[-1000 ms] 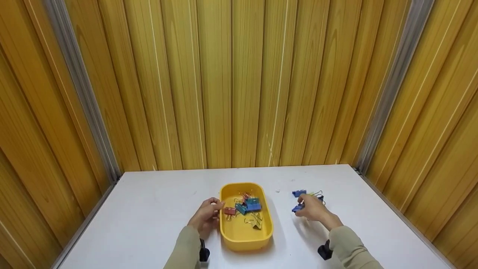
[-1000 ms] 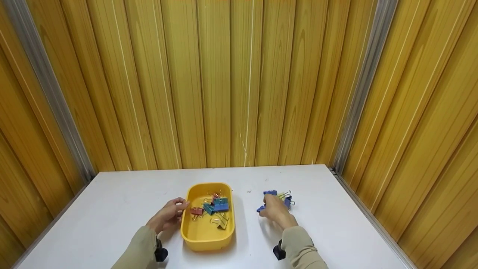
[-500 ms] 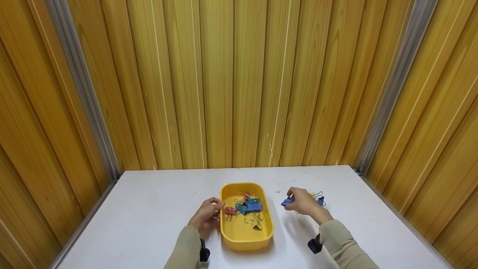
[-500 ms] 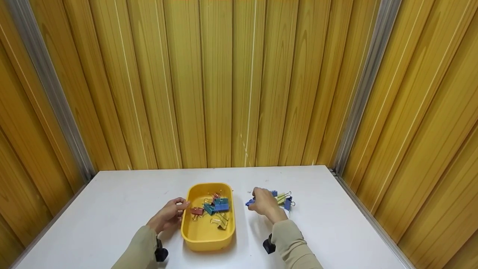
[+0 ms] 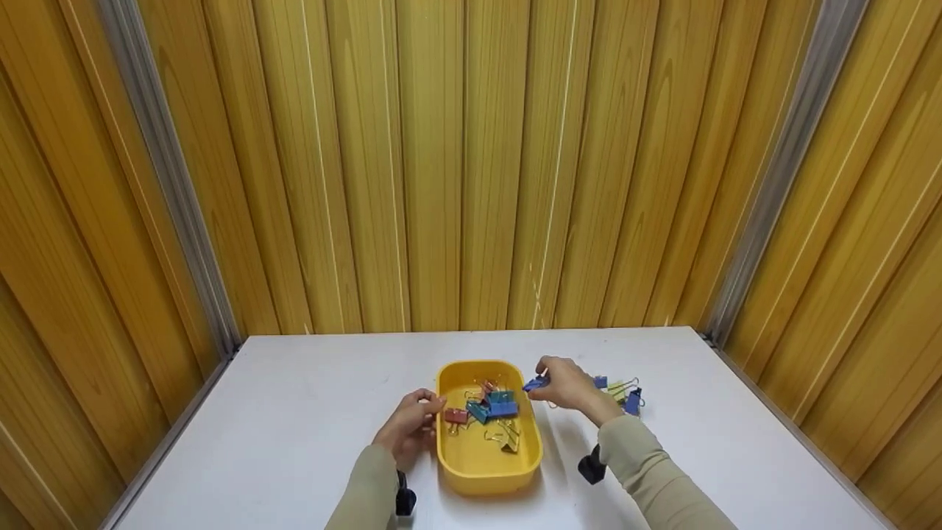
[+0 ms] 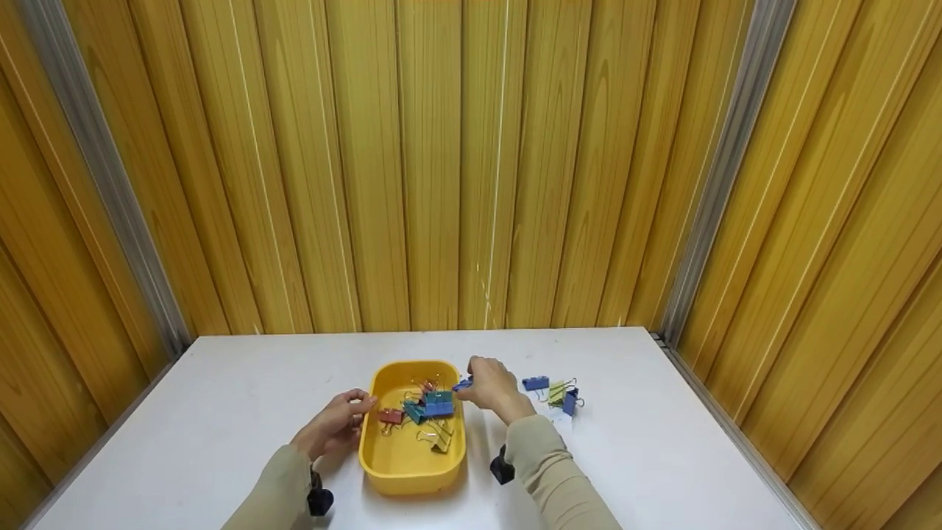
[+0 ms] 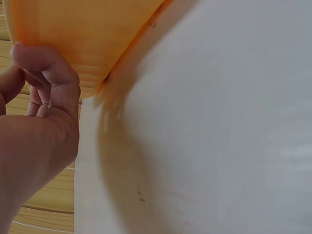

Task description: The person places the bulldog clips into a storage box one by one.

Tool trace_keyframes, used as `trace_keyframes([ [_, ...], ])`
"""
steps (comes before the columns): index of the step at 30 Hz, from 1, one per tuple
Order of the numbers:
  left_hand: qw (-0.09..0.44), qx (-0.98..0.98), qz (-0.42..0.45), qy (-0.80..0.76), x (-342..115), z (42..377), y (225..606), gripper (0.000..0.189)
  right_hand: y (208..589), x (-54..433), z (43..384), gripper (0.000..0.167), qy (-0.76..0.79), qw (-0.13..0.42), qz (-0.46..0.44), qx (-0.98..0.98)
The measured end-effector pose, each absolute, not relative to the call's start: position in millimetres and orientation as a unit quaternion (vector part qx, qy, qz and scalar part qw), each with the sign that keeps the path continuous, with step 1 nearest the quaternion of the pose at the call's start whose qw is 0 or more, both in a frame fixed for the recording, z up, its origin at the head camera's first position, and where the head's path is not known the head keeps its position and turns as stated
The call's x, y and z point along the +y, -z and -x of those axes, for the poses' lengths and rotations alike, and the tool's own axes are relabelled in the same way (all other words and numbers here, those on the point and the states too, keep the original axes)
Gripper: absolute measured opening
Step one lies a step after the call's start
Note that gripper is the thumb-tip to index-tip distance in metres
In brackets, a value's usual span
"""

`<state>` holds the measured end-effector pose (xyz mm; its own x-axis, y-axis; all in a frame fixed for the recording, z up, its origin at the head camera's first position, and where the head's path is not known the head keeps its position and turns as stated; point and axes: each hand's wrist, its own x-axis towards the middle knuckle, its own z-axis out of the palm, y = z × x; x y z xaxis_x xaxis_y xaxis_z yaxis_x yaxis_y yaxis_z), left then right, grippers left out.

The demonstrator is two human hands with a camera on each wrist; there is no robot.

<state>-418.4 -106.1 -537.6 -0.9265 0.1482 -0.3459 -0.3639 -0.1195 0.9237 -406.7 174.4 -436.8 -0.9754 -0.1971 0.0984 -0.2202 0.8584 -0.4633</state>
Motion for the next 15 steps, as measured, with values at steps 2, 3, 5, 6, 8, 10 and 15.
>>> trace_keyframes([
  [2, 0.175, 0.643, 0.080, -0.741, -105.7, 418.4, 538.0, 0.032, 437.2, 168.4, 408.6, 0.040, -0.241, 0.023, -0.111, -0.964],
  [3, 0.177, 0.643, 0.081, -0.741, -105.5, 418.1, 537.8, 0.032, 437.7, 165.5, 409.6, 0.040, -0.238, 0.026, -0.115, -0.964],
  [5, 0.178, 0.649, 0.078, -0.736, -105.4, 417.8, 538.3, 0.034, 438.0, 158.8, 410.9, 0.042, -0.233, 0.030, -0.118, -0.965],
  [6, 0.178, 0.651, 0.076, -0.734, -105.4, 417.6, 538.0, 0.034, 438.6, 155.6, 411.7, 0.043, -0.230, 0.032, -0.120, -0.965],
  [8, 0.176, 0.649, 0.077, -0.736, -105.6, 417.3, 538.1, 0.035, 440.4, 149.3, 413.8, 0.044, -0.225, 0.035, -0.125, -0.966],
  [10, 0.175, 0.649, 0.077, -0.736, -106.5, 417.3, 538.4, 0.033, 442.9, 142.2, 415.6, 0.044, -0.224, 0.031, -0.127, -0.966],
  [15, 0.173, 0.651, 0.073, -0.736, -109.4, 417.4, 539.2, 0.031, 450.6, 128.7, 418.6, 0.046, -0.227, 0.031, -0.141, -0.963],
])
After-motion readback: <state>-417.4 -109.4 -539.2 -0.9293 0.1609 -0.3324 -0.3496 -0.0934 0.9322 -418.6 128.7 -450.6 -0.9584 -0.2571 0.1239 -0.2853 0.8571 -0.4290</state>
